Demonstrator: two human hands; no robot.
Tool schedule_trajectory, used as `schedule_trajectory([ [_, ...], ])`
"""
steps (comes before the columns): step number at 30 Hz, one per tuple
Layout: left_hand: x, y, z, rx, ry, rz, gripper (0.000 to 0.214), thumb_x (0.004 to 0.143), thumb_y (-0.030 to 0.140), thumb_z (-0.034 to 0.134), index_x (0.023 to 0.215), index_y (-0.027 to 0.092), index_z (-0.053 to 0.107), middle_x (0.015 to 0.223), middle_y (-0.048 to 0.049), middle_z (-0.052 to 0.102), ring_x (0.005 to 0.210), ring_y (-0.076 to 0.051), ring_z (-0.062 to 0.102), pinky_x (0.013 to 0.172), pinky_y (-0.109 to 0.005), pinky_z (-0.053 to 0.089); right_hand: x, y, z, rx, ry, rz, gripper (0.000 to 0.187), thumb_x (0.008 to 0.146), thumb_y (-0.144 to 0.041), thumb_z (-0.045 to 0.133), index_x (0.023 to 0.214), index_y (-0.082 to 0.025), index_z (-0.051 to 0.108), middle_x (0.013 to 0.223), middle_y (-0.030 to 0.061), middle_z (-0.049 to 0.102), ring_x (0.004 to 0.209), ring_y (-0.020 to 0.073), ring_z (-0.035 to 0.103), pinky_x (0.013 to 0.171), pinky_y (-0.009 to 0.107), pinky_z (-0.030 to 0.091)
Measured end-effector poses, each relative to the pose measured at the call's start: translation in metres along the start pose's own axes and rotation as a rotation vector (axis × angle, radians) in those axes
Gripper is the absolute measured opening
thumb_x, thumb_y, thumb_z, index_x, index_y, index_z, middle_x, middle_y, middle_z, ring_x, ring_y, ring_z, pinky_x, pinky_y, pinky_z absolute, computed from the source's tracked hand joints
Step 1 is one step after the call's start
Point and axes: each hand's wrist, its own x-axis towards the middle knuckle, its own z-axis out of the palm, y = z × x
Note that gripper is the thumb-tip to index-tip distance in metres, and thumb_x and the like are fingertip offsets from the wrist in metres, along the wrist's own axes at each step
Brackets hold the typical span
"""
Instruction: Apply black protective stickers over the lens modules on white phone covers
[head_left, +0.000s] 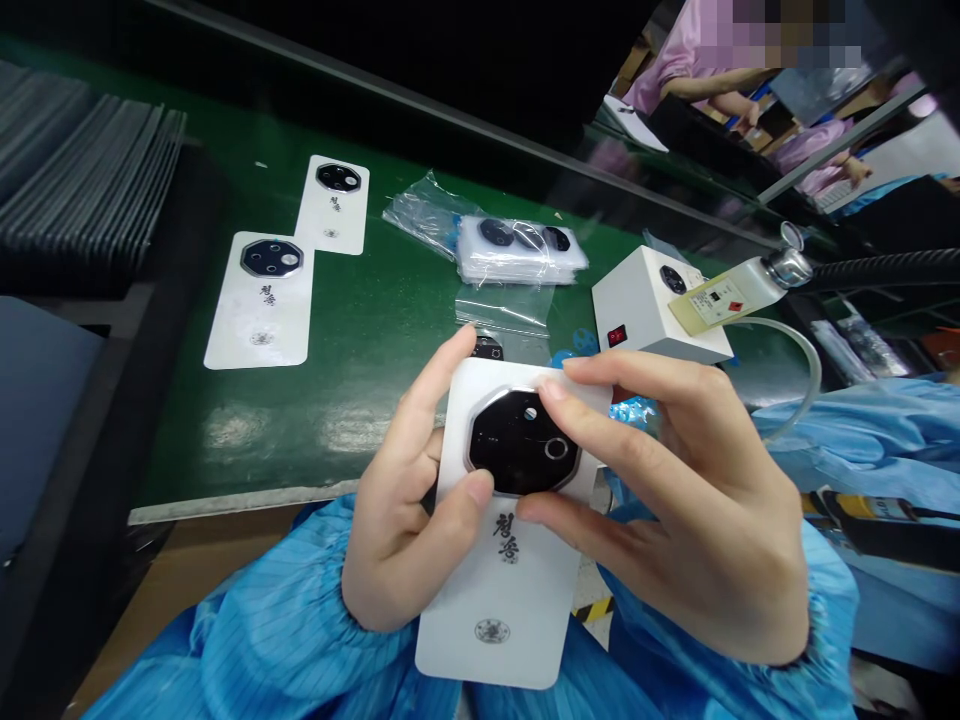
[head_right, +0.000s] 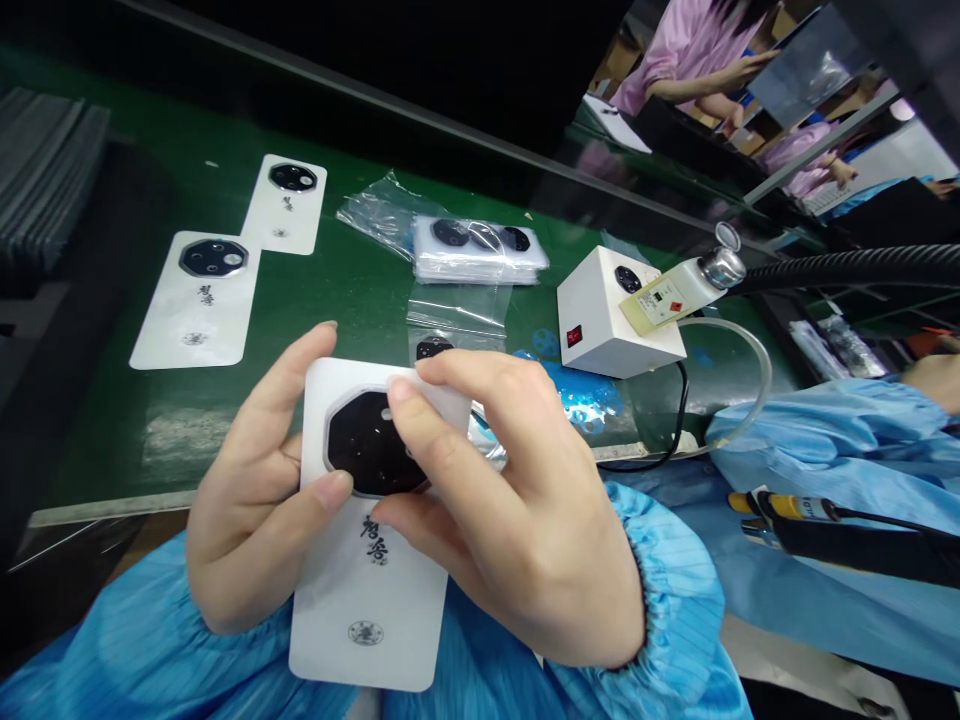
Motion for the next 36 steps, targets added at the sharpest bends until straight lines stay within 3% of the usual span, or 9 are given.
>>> schedule_trajectory([
  [8, -0.003, 0.004, 0.005, -0.062, 0.044, -0.033, 0.06, 0.085, 0.021, 0.056, 0.134, 0.048, 0.035, 0.062, 0.0097, 0.063, 0.042, -0.008, 0.055, 0.042, -0.018, 0.048, 0.0, -0.005, -0.003, -0.007, 0.051, 0.016, 0.034, 0.081, -0.032, 0.064, 0.11, -0.015, 0.059, 0.111, 0.0126, 0.058, 0.102, 0.0249, 0.057, 0.083, 0.04, 0.052],
  [15, -0.005, 0.007, 0.008, -0.073, 0.078, -0.067, 0.057, 0.085, 0.025, 0.057, 0.133, 0.049, 0.037, 0.06, 0.0094, 0.061, 0.043, -0.007, 0.055, 0.043, -0.015, 0.046, 0.0, -0.002, -0.004, 0.025, 0.007, 0.02, 0.037, 0.08, -0.034, 0.064, 0.112, -0.016, 0.058, 0.112, 0.0136, 0.058, 0.099, 0.0261, 0.058, 0.078, 0.041, 0.053],
  [22, -0.004, 0.01, 0.007, -0.027, 0.107, -0.176, 0.067, 0.082, 0.03, 0.06, 0.141, 0.037, 0.028, 0.064, 0.0044, 0.067, 0.045, -0.012, 0.058, 0.041, -0.019, 0.049, 0.0, 0.0, -0.004, 0.085, -0.022, 0.041, 0.04, 0.081, -0.032, 0.064, 0.116, -0.015, 0.056, 0.113, 0.0146, 0.056, 0.1, 0.0252, 0.057, 0.079, 0.04, 0.053],
  [28, -0.003, 0.01, 0.009, -0.1, 0.092, -0.155, 0.061, 0.084, 0.025, 0.058, 0.136, 0.046, 0.033, 0.065, 0.006, 0.068, 0.046, -0.009, 0.058, 0.043, -0.014, 0.048, 0.001, 0.002, -0.002, 0.103, -0.016, 0.035, 0.041, 0.08, -0.031, 0.066, 0.115, -0.012, 0.056, 0.112, 0.0154, 0.056, 0.102, 0.0253, 0.057, 0.079, 0.039, 0.053],
  [36, -0.001, 0.009, 0.007, -0.101, 0.082, -0.147, 0.059, 0.085, 0.024, 0.056, 0.136, 0.046, 0.034, 0.069, 0.0053, 0.069, 0.047, -0.01, 0.06, 0.042, -0.017, 0.051, 0.0, 0.005, 0.0, 0.107, -0.009, 0.018, 0.042, 0.08, -0.033, 0.066, 0.118, -0.018, 0.055, 0.115, 0.0135, 0.057, 0.103, 0.0265, 0.056, 0.082, 0.041, 0.051],
])
